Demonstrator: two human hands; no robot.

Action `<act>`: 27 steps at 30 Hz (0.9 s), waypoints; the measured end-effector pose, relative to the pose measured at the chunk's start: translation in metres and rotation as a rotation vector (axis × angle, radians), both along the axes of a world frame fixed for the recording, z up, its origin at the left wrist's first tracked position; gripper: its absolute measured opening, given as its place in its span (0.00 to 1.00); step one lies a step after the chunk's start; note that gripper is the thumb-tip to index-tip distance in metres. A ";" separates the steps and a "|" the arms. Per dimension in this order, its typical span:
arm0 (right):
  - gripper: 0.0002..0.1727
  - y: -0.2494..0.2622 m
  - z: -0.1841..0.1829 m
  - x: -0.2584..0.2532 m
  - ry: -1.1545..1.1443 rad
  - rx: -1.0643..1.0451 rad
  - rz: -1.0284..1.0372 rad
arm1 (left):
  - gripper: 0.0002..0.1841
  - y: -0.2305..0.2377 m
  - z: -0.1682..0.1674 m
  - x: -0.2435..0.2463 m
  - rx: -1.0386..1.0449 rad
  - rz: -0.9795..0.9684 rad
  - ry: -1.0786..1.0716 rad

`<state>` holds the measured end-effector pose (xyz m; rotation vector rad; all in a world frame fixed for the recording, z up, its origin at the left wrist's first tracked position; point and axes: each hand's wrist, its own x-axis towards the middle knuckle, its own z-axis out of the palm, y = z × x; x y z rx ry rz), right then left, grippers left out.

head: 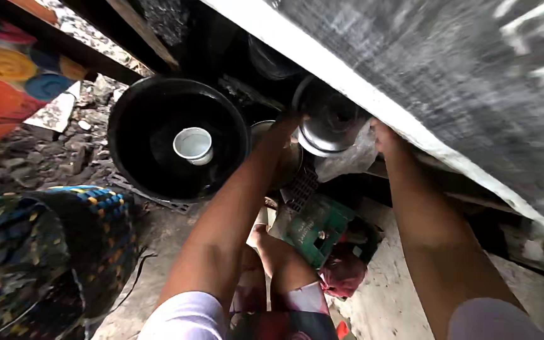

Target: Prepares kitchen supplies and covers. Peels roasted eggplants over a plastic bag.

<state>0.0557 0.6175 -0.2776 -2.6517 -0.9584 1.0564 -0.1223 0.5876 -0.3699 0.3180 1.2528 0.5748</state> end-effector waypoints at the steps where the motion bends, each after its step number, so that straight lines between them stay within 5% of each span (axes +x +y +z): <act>1: 0.27 0.007 -0.009 0.003 -0.011 0.006 0.000 | 0.30 0.011 -0.017 0.002 0.022 -0.019 0.003; 8: 0.12 0.029 -0.045 0.013 0.027 0.084 0.025 | 0.30 0.051 -0.059 0.000 -0.064 0.007 -0.034; 12: 0.19 0.030 -0.047 0.019 0.056 0.052 -0.021 | 0.31 0.048 -0.067 0.001 -0.072 0.013 -0.074; 19: 0.24 0.016 -0.033 0.014 -0.003 0.044 -0.046 | 0.35 0.021 -0.054 0.006 -0.028 0.126 -0.071; 27: 0.29 -0.035 0.006 0.025 -0.134 -0.073 -0.065 | 0.23 -0.077 0.000 -0.010 -0.232 0.366 -0.079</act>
